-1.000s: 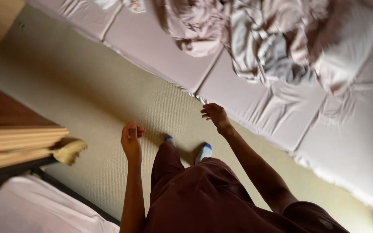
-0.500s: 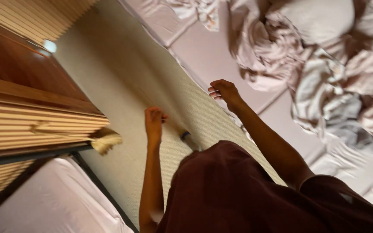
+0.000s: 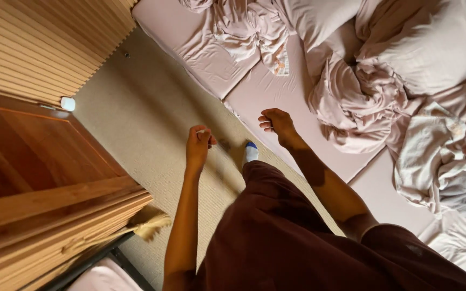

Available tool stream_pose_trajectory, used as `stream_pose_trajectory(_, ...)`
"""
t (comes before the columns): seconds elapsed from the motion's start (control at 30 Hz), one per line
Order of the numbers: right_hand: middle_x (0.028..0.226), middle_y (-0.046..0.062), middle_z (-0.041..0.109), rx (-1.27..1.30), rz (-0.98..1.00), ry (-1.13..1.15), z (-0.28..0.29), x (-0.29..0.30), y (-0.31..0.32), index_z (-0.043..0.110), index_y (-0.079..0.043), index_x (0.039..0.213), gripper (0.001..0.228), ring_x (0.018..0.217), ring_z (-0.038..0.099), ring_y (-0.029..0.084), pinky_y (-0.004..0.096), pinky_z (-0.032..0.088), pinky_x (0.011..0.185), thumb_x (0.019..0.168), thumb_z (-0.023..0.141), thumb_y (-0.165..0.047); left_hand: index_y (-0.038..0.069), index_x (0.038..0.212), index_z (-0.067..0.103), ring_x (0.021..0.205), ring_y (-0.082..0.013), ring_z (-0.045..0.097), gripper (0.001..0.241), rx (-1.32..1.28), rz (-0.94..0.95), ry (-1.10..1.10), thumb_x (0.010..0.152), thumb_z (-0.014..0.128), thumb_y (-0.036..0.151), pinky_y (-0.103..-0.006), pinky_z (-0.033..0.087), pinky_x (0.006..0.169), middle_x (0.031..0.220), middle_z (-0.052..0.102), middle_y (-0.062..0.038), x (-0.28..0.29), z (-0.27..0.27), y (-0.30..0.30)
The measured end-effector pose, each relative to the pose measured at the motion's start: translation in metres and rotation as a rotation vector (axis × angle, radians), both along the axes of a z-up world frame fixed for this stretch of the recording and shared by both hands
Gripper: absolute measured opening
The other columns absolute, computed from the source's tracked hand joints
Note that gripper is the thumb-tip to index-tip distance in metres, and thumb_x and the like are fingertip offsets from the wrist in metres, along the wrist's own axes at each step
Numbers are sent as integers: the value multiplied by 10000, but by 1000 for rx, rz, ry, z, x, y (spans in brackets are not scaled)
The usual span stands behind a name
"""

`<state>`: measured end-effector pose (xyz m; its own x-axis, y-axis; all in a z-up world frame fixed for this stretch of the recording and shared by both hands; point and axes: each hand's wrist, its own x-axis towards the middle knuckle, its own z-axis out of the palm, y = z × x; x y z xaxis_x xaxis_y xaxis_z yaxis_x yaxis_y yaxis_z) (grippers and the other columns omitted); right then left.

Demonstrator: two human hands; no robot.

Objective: The person walks into a bedroom and repeatedly places blue pillows into light pink pillowcases. They manipulate the fabric to encase the pillows and then place the finished items onto a bunk bed.

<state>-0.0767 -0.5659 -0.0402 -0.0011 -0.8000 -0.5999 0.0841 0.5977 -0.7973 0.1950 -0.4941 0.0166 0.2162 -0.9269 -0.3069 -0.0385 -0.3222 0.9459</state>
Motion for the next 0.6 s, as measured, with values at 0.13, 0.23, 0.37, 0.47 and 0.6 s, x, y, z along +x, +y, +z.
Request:
stream_pose_trajectory(0.13, 1058, 147, 757, -2, 16, 2, -13, 29, -101, 657, -64, 1254, 339, 838, 775, 195, 324, 632, 720, 1008, 570, -280, 47, 1217, 535, 721, -151, 724, 216, -2, -29, -31, 1041, 567, 167, -240, 560, 696, 738, 696, -63, 30, 25, -103)
stream_pose_trajectory(0.23, 1043, 127, 745, 0, 22, -11, 10, 68, -164, 633, -46, 1279, 388, 836, 750, 179, 306, 604, 731, 992, 562, -297, 59, 1227, 526, 735, -131, 696, 214, -25, 3, 20, 1045, 551, 168, -231, 544, 720, 746, 677, -51, 63, 23, -170)
stream_pose_trajectory(0.37, 987, 131, 764, -42, 4, -38, 13, 106, -252, 692, -74, 1190, 329, 796, 756, 194, 323, 599, 716, 983, 620, -320, 74, 1136, 546, 715, -148, 682, 103, -13, -23, 37, 1050, 538, 131, -252, 531, 706, 732, 674, -52, 105, 8, -262)
stream_pose_trajectory(0.47, 941, 107, 762, -3, -105, -45, -19, 123, -320, 687, -76, 1157, 298, 750, 748, 168, 288, 589, 663, 966, 634, -298, 107, 1084, 558, 623, -124, 630, 74, 69, -52, 25, 1020, 554, 144, -242, 489, 652, 701, 693, -62, 141, -32, -353)
stream_pose_trajectory(0.6, 935, 118, 750, 87, -298, -30, -19, 140, -375, 685, -75, 1172, 291, 717, 755, 167, 266, 607, 604, 976, 631, -282, 135, 911, 611, 588, -150, 597, 174, 65, -179, -81, 987, 586, 290, -267, 449, 643, 655, 687, -83, 170, -65, -462)
